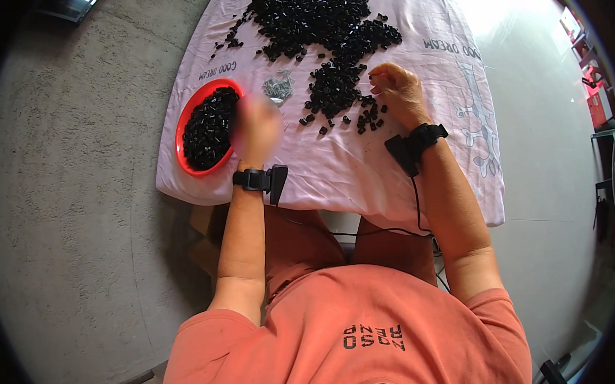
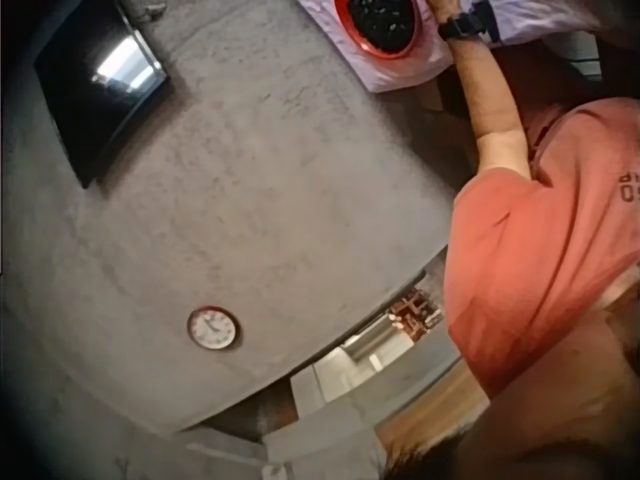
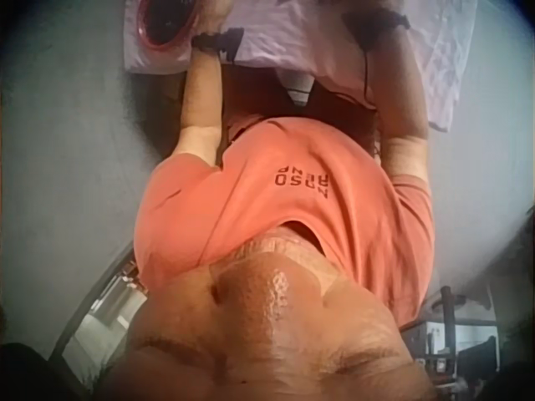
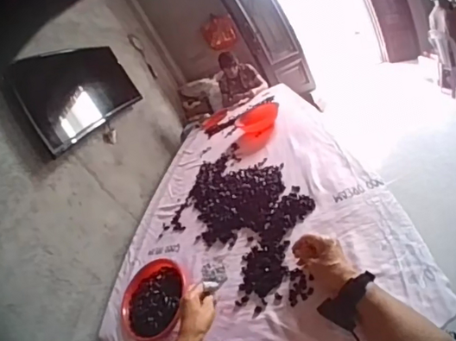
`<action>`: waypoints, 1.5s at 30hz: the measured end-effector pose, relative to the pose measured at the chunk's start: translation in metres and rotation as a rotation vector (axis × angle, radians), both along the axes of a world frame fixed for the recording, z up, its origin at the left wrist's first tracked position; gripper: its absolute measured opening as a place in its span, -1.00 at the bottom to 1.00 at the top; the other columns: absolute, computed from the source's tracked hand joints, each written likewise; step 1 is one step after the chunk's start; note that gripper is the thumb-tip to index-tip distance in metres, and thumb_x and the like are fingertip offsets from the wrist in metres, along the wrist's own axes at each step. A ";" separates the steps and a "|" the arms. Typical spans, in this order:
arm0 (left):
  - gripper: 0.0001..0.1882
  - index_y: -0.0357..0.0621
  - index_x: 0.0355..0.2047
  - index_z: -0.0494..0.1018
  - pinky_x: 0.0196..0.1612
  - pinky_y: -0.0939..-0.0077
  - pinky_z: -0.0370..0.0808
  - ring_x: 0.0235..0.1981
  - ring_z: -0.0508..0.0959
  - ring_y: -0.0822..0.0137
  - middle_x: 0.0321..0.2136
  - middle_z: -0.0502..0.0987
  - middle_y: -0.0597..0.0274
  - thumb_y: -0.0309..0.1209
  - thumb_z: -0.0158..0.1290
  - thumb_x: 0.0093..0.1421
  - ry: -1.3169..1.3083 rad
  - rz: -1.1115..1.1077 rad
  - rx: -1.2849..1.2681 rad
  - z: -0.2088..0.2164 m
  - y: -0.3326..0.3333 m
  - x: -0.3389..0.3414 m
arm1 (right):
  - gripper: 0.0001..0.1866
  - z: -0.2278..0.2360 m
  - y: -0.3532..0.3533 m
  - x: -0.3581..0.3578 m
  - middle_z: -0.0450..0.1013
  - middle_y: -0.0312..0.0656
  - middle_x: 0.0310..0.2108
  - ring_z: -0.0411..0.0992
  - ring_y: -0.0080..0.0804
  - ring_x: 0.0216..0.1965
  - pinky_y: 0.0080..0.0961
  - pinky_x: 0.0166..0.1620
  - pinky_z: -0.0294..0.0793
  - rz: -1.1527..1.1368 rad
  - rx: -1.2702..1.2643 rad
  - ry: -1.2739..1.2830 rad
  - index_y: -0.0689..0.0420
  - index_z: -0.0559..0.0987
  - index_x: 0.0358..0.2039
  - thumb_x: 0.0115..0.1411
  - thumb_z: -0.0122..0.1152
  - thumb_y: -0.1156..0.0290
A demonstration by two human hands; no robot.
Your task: Sorting small black plastic components on a table into a red container.
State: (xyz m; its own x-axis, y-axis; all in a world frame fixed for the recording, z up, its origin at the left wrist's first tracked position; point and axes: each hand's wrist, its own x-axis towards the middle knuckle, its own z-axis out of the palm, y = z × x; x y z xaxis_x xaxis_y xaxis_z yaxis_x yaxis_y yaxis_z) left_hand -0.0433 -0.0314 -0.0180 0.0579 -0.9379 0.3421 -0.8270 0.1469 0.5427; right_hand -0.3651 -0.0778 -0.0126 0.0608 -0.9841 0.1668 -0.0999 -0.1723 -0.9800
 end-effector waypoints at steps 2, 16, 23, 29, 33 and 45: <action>-0.73 -0.31 -0.14 0.55 -0.35 0.55 0.60 -0.37 0.65 0.42 -0.32 0.57 0.17 -0.68 0.00 0.15 -0.056 -0.013 -0.028 -0.001 0.000 0.001 | -0.88 -0.001 -0.001 -0.001 0.60 -0.28 -0.45 0.59 -0.60 -0.40 -0.63 -0.33 0.54 -0.014 -0.008 0.006 0.17 0.64 -0.22 0.23 0.21 0.56; -0.72 -0.32 -0.19 0.55 -0.31 0.52 0.59 -0.36 0.66 0.39 -0.35 0.53 0.19 -0.70 0.00 0.07 0.010 -0.032 -0.022 0.012 0.011 -0.007 | -0.87 -0.004 -0.002 -0.002 0.61 -0.24 -0.45 0.60 -0.57 -0.40 -0.61 -0.34 0.56 -0.019 -0.012 0.006 0.15 0.65 -0.22 0.22 0.21 0.56; -0.73 -0.31 -0.22 0.55 -0.27 0.52 0.59 -0.33 0.67 0.38 -0.34 0.53 0.18 -0.71 0.00 0.06 -0.013 -0.023 -0.048 0.014 0.015 -0.011 | -0.87 -0.002 -0.001 -0.001 0.61 -0.24 -0.44 0.61 -0.56 -0.40 -0.61 -0.34 0.56 -0.023 0.005 0.000 0.15 0.65 -0.22 0.24 0.19 0.56; -0.74 -0.33 -0.22 0.54 -0.24 0.55 0.59 -0.32 0.67 0.37 -0.32 0.54 0.20 -0.72 0.04 0.05 0.248 -0.050 -0.055 0.016 0.020 -0.017 | -0.88 -0.002 -0.002 -0.002 0.59 -0.32 -0.40 0.56 -0.63 -0.37 -0.67 -0.31 0.53 0.002 0.053 -0.004 0.16 0.64 -0.21 0.27 0.19 0.51; -0.75 -0.29 -0.21 0.56 -0.25 0.56 0.58 -0.32 0.66 0.40 -0.32 0.56 0.20 -0.69 0.06 0.08 0.137 -0.024 -0.071 0.017 0.020 -0.010 | -0.88 -0.001 -0.001 -0.002 0.58 -0.32 -0.40 0.56 -0.63 -0.37 -0.67 -0.31 0.53 0.015 0.052 0.001 0.16 0.64 -0.21 0.28 0.18 0.51; -0.75 -0.24 -0.11 0.57 -0.29 0.60 0.48 -0.41 0.52 0.56 -0.44 0.59 0.32 -0.60 0.10 0.17 0.197 0.065 0.156 0.030 0.088 -0.007 | -0.87 -0.003 -0.003 -0.004 0.59 -0.32 -0.39 0.56 -0.63 -0.37 -0.66 -0.29 0.52 0.015 0.035 0.029 0.16 0.64 -0.20 0.28 0.18 0.50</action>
